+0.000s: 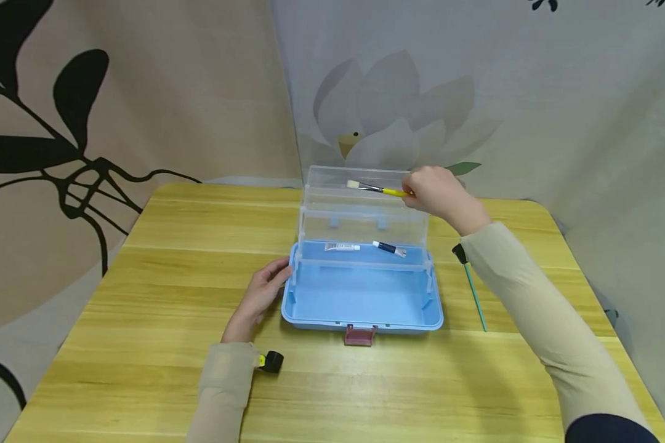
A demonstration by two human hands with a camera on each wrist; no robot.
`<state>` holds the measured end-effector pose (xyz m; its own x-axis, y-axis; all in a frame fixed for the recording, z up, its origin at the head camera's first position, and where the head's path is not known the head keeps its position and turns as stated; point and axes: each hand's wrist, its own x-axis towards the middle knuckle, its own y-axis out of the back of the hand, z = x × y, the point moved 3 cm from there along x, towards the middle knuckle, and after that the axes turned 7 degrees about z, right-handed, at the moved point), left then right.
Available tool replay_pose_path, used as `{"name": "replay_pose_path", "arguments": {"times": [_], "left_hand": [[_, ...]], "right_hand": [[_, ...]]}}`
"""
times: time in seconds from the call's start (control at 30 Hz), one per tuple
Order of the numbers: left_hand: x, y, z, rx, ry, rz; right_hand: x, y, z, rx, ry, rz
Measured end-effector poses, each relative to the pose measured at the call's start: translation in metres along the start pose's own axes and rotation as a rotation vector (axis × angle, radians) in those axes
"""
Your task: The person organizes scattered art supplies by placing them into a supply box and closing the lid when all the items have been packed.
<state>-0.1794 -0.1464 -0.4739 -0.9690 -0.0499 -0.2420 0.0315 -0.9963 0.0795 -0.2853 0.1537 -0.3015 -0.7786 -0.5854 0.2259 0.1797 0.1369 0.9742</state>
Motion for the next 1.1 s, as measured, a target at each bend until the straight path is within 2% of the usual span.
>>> {"name": "replay_pose_path", "arguments": {"times": [0.13,0.33,0.7,1.1], "left_hand": [[0.0,0.0,0.001,0.007,0.001,0.003],[0.0,0.0,0.001,0.013,0.002,0.008],[-0.001,-0.002,0.002,0.007,0.013,0.02],[0.0,-0.001,0.0,0.009,0.012,0.023]], "right_hand": [[0.015,-0.005,-0.009,-0.01,0.06,-0.027],[0.029,-0.014,-0.018,-0.01,0.097,-0.057],[0.044,-0.032,-0.025,0.009,0.062,-0.132],[0.055,-0.044,-0.033,0.038,0.07,-0.13]]}}
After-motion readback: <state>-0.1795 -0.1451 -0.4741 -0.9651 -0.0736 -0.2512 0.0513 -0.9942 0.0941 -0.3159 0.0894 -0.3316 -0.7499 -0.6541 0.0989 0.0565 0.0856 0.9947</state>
